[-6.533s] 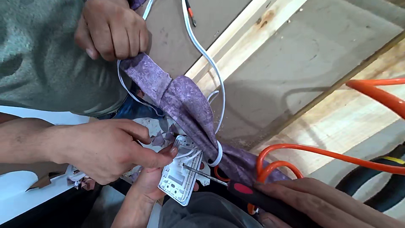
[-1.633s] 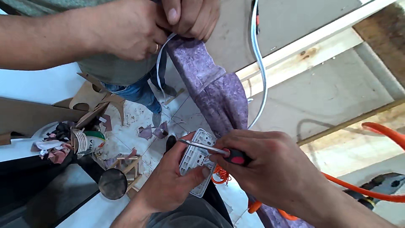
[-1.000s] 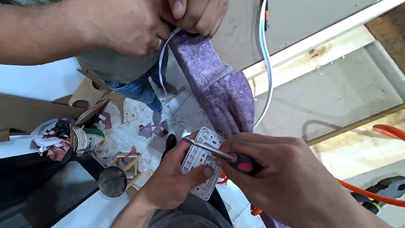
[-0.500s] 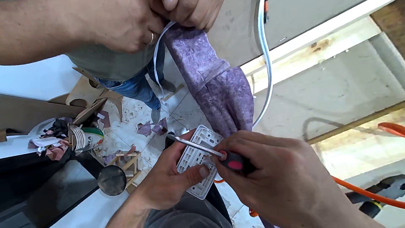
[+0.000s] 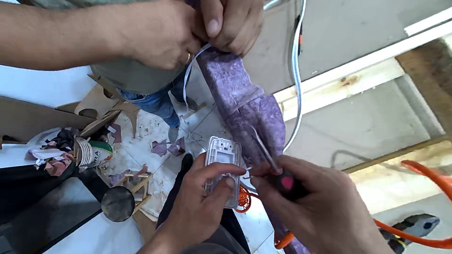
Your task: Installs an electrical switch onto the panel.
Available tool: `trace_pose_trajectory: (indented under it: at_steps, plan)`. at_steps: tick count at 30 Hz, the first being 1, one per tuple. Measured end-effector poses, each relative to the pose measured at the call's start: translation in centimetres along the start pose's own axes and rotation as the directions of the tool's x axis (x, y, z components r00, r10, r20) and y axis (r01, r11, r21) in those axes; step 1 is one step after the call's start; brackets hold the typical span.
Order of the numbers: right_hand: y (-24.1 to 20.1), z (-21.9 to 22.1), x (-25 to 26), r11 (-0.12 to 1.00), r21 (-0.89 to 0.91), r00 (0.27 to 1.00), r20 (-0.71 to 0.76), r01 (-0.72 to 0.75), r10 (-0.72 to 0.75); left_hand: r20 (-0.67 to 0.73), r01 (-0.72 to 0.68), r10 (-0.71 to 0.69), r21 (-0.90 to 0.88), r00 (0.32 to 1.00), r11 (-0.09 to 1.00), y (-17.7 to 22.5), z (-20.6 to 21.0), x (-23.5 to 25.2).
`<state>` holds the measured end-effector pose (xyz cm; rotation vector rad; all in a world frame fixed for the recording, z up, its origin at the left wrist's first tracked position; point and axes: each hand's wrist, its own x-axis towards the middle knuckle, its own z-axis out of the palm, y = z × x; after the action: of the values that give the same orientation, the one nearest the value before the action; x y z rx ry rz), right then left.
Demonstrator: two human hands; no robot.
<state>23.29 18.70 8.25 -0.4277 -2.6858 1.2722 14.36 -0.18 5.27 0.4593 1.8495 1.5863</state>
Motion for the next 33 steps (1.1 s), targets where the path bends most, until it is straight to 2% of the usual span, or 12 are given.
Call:
trace_pose_trajectory:
  at_steps: [4, 8, 15, 19, 23, 28, 33]
  plan:
    - [0.5, 0.6, -0.8, 0.996, 0.065, 0.998, -0.032, 0.062, -0.06, 0.034, 0.062, -0.059, -0.092, 0.998, 0.994, 0.6, -0.2, 0.0]
    - [0.6, 1.1, -1.2, 0.99, 0.035, 0.989, -0.073, 0.135, -0.132, 0.047, 0.074, -0.066, -0.176, 0.997, 0.982, 0.5, -0.1, -0.2]
    - [0.4, 1.5, -1.4, 0.984, -0.058, 0.978, -0.118, 0.168, -0.174, -0.07, 0.005, -0.013, -0.107, 0.997, 0.994, 0.4, 0.7, -0.7]
    - [0.5, 1.3, -1.1, 0.976, -0.109, 0.976, -0.085, 0.191, -0.2, -0.192, -0.116, 0.114, 0.004, 0.975, 0.993, 0.0, 1.8, -0.6]
    - [0.4, 0.8, -0.4, 0.977, -0.129, 0.984, -0.044, 0.168, -0.175, -0.196, -0.17, 0.171, 0.023, 0.966, 0.985, -0.8, 2.1, -0.5]
    - [0.1, 0.7, 0.0, 0.973, -0.129, 0.98, -0.015, 0.194, -0.197, -0.079, -0.045, 0.029, -0.203, 0.996, 0.978, -1.0, 1.2, -0.5]
    - [-0.1, 1.0, 0.3, 0.957, -0.137, 0.965, -0.008, 0.257, -0.26, 0.011, 0.1, -0.103, -0.371, 0.995, 0.923, -0.8, 0.5, -0.5]
